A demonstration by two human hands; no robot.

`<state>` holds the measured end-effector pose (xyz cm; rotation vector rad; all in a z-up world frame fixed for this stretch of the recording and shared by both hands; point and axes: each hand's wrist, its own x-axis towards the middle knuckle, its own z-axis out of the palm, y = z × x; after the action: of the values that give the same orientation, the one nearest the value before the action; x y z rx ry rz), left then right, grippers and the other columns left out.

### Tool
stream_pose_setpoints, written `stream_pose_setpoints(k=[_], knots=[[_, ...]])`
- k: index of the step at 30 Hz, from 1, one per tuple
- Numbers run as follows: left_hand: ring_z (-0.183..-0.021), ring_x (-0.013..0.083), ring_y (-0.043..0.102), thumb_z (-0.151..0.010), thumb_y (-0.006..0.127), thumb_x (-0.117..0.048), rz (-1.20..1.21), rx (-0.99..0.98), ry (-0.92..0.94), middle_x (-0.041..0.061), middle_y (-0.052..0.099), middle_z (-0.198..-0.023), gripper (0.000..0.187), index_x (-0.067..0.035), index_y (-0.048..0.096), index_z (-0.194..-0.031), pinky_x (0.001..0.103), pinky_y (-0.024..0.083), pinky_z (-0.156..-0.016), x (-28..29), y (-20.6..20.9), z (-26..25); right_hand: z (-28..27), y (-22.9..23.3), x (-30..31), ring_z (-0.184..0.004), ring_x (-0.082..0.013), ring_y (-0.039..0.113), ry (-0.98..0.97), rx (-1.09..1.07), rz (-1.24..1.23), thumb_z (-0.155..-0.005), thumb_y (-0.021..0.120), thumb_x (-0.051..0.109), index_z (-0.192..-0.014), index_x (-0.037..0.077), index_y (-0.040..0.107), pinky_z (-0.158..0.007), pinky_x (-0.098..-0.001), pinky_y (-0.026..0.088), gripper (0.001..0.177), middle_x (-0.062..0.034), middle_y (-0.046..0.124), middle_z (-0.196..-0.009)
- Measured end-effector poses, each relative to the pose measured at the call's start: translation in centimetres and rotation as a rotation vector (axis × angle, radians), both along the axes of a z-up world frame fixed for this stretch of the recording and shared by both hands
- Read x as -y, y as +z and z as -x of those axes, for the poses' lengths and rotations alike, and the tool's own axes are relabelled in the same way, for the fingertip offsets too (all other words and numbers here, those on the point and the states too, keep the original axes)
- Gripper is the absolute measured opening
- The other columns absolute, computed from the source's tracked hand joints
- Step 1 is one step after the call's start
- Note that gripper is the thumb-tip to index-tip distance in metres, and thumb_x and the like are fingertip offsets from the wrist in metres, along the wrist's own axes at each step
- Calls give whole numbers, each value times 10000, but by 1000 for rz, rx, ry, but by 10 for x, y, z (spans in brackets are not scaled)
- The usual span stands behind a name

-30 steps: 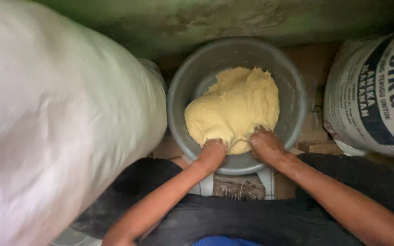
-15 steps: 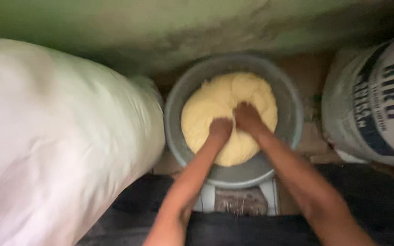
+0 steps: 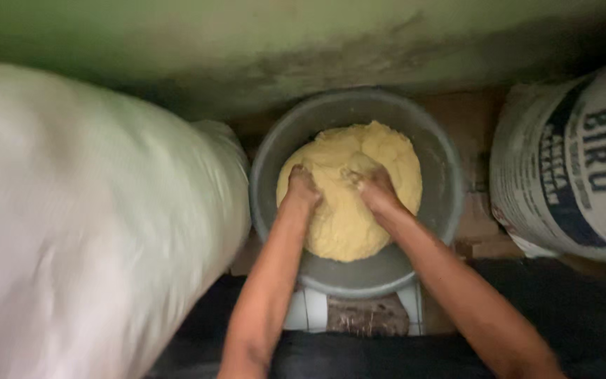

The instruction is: The person kneads a large mass of yellow dough in a grey plastic basin using both hands. The person repeatedly presses, folds, and turns the dough within the basin.

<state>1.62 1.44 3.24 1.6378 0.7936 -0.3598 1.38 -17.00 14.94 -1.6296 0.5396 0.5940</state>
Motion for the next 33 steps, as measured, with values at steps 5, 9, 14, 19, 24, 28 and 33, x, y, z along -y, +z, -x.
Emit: stream_pose_setpoints(k=[5,9,14,19,24,28,33], knots=[[-1002,427,668,-870,612,-167,-23,-5,11,281,691,-1036,266,41,699,-1012,507,532,-893,11,-39,-61,-94,-91,-67,-1216,-279,589,205,39,295,-938,693,219,-1422,-66,473,-1001,-389,502,604,-205,575,-1369],[-1003,442,657,-859,618,-182,-38,-2,-14,300,681,-1040,303,63,684,-1027,511,525,-895,10,-41,-64,-119,-99,-88,-1134,-243,633,212,19,363,-888,706,166,-1337,-55,538,-943,-365,539,528,-168,627,-1279],[-1005,461,644,-846,625,-200,-133,57,-81,324,668,-1045,354,90,666,-1045,516,518,-897,23,-14,-39,-78,-51,-36,-1032,-199,688,83,55,-60,-826,722,99,-1231,-40,618,-872,-335,585,441,-123,692,-1167],[-1007,480,631,-833,632,-219,-352,155,-364,347,654,-1050,408,117,648,-1064,522,510,-900,43,17,86,44,5,61,-931,-154,743,153,69,-314,-764,737,33,-1124,-26,699,-800,-304,632,368,-77,756,-1054],[-992,438,673,-879,548,-125,-587,291,-1048,275,696,-984,240,38,719,-920,514,529,-922,34,58,191,115,45,84,-1033,-383,642,994,630,551,-841,803,89,-966,-14,736,-955,-471,516,176,-219,718,-1028],[-984,411,691,-917,542,-107,-643,314,-1266,252,713,-1022,228,1,736,-969,531,528,-889,44,61,169,95,23,63,-1169,-405,571,1458,564,723,-689,743,119,-986,11,734,-1058,-489,438,316,-248,656,-1146],[-1021,375,694,-985,521,-174,-676,145,-1207,225,721,-1071,275,4,728,-1018,486,531,-927,61,5,94,32,-61,35,-1167,-420,565,1343,494,743,-842,593,84,-938,-2,743,-1058,-497,438,198,-282,598,-1196]])
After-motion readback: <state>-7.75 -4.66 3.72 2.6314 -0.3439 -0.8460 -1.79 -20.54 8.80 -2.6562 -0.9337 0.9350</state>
